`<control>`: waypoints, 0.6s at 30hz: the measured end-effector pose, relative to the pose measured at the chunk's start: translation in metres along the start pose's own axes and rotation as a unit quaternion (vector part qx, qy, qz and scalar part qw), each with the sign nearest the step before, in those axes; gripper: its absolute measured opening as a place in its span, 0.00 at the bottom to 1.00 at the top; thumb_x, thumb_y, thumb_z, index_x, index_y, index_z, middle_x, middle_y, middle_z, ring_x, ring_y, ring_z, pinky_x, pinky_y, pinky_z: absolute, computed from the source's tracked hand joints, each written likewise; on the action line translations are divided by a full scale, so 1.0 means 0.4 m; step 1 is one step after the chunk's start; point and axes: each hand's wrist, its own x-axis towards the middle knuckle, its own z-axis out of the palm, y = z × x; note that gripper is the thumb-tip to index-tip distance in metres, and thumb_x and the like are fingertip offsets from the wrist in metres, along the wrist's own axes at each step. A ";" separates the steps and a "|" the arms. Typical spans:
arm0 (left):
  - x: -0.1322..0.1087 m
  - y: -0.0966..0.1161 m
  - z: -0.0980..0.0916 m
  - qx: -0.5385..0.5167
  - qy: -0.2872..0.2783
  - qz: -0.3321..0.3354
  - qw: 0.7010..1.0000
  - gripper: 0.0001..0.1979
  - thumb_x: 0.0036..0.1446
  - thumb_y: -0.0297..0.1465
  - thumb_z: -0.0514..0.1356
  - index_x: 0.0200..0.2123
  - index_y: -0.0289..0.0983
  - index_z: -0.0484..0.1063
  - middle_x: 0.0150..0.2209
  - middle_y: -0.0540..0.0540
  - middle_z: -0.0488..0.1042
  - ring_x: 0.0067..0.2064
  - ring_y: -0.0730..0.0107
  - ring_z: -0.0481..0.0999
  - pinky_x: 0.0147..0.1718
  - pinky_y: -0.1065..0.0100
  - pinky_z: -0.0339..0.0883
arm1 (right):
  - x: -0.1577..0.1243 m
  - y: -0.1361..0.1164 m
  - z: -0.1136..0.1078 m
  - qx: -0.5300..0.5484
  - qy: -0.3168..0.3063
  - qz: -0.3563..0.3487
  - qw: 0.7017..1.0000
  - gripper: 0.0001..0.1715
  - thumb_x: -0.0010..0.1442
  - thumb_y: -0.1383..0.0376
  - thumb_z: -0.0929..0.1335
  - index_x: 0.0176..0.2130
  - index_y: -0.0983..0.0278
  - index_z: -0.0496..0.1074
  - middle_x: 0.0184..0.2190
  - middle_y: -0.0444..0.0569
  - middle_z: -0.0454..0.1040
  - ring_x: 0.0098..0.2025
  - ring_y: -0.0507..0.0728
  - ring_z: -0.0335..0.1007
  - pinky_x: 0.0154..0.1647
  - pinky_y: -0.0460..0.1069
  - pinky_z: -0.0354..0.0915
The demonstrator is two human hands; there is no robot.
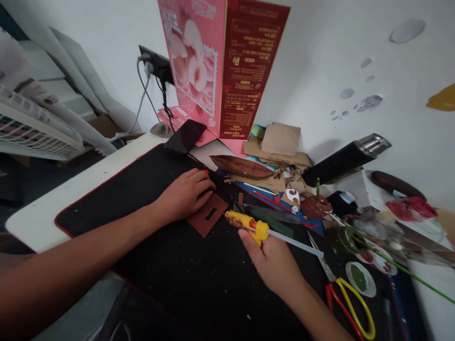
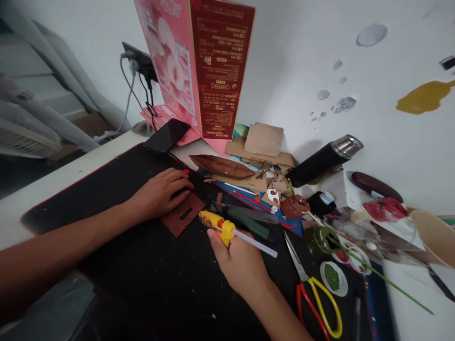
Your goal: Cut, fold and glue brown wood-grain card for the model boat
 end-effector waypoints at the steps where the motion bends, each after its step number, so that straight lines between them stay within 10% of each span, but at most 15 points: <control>1: 0.000 0.000 0.000 0.000 -0.001 0.000 1.000 0.12 0.72 0.33 0.53 0.47 0.37 0.77 0.46 0.39 0.76 0.48 0.53 0.73 0.51 0.53 0.70 | 0.000 -0.002 0.000 -0.001 -0.001 -0.004 1.000 0.30 0.74 0.47 0.60 0.54 0.61 0.80 0.48 0.56 0.84 0.52 0.68 0.81 0.52 0.60 0.74; 18: 0.000 0.000 -0.001 -0.003 -0.003 -0.002 1.000 0.12 0.72 0.32 0.54 0.47 0.37 0.77 0.46 0.39 0.76 0.49 0.53 0.73 0.51 0.52 0.70 | 0.009 0.002 -0.003 -0.023 0.000 0.025 0.999 0.33 0.74 0.45 0.58 0.53 0.63 0.81 0.45 0.59 0.85 0.49 0.70 0.82 0.50 0.62 0.75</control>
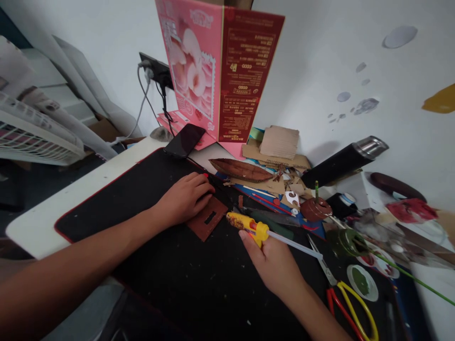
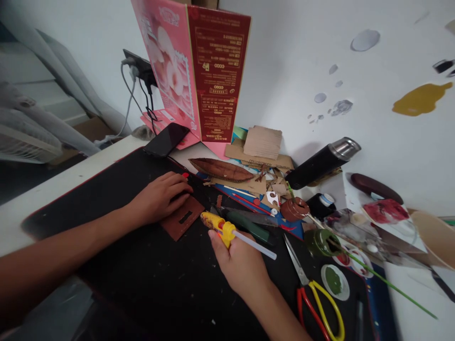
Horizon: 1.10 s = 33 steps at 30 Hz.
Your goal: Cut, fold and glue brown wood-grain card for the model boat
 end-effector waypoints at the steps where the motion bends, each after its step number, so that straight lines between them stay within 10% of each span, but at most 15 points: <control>1: 0.000 0.000 0.000 -0.001 0.001 -0.001 1.000 0.12 0.71 0.32 0.54 0.47 0.37 0.77 0.46 0.40 0.76 0.48 0.53 0.73 0.51 0.52 0.70 | 0.000 0.001 0.000 0.000 0.000 0.000 1.000 0.33 0.74 0.46 0.58 0.53 0.63 0.81 0.45 0.59 0.85 0.49 0.70 0.82 0.50 0.62 0.75; 33: 0.001 0.000 0.001 0.009 0.001 0.001 1.000 0.12 0.72 0.33 0.53 0.47 0.37 0.77 0.46 0.40 0.76 0.48 0.53 0.73 0.50 0.53 0.70 | 0.008 -0.006 -0.010 0.027 -0.008 0.011 1.000 0.31 0.72 0.46 0.59 0.52 0.62 0.81 0.47 0.57 0.85 0.51 0.69 0.82 0.53 0.61 0.74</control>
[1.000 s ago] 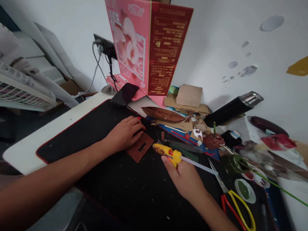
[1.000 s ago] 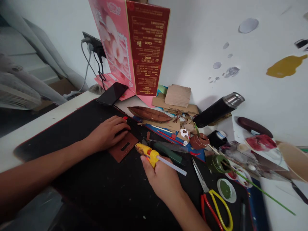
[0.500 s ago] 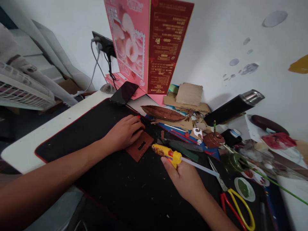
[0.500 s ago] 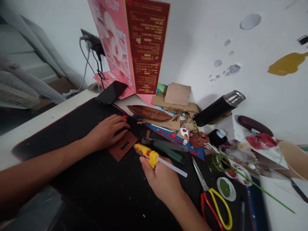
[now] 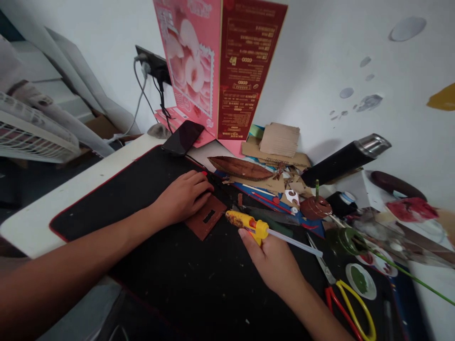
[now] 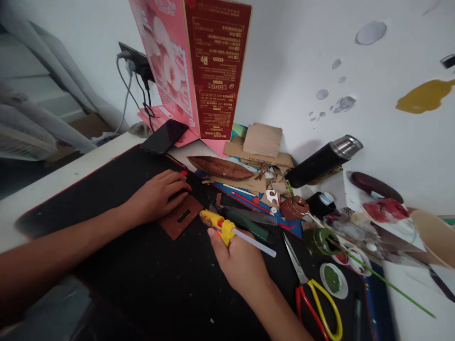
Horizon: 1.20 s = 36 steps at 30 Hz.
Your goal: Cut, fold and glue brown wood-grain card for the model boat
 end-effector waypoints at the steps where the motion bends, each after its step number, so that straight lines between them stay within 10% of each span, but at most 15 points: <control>1: 0.000 0.000 0.000 -0.001 0.001 0.000 1.000 0.12 0.72 0.33 0.53 0.47 0.38 0.77 0.46 0.40 0.76 0.48 0.54 0.73 0.50 0.53 0.70 | 0.000 -0.001 -0.001 0.000 0.003 0.004 1.000 0.31 0.72 0.46 0.59 0.51 0.62 0.81 0.46 0.57 0.85 0.51 0.69 0.82 0.53 0.60 0.74; 36: 0.002 0.001 -0.003 -0.003 -0.004 -0.003 1.000 0.14 0.73 0.34 0.52 0.47 0.36 0.77 0.46 0.40 0.76 0.49 0.53 0.73 0.51 0.52 0.71 | 0.007 0.007 -0.004 0.005 0.018 -0.001 1.000 0.33 0.73 0.45 0.58 0.55 0.61 0.79 0.50 0.57 0.84 0.55 0.68 0.80 0.56 0.60 0.72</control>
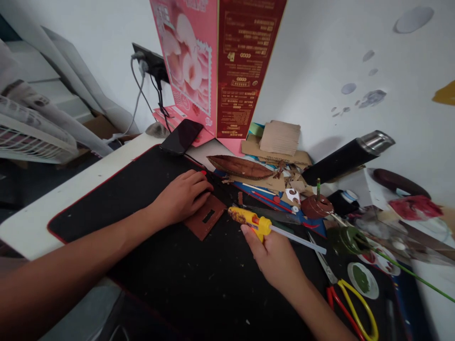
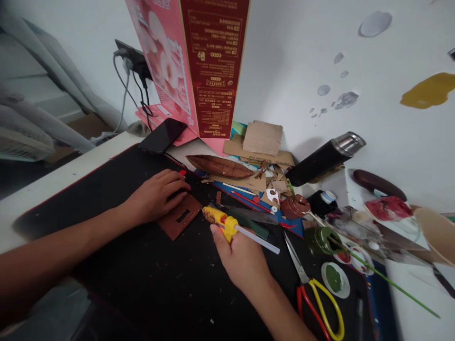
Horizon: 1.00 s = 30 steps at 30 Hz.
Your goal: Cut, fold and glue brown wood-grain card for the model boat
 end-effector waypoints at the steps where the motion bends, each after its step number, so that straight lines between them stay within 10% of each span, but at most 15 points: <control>1: 0.000 0.000 0.000 -0.002 -0.001 -0.002 1.000 0.14 0.73 0.34 0.52 0.47 0.37 0.77 0.46 0.40 0.76 0.49 0.53 0.73 0.51 0.52 0.71 | 0.001 0.000 0.000 -0.004 0.003 0.001 1.000 0.33 0.73 0.45 0.58 0.54 0.61 0.80 0.49 0.57 0.84 0.54 0.68 0.81 0.55 0.60 0.72; 30: -0.001 0.001 -0.001 -0.010 0.001 -0.005 1.000 0.13 0.73 0.33 0.52 0.47 0.37 0.76 0.47 0.40 0.76 0.51 0.53 0.73 0.52 0.52 0.71 | 0.003 -0.002 -0.006 -0.005 0.004 0.000 1.000 0.31 0.73 0.46 0.59 0.49 0.61 0.81 0.43 0.56 0.85 0.47 0.66 0.83 0.49 0.58 0.75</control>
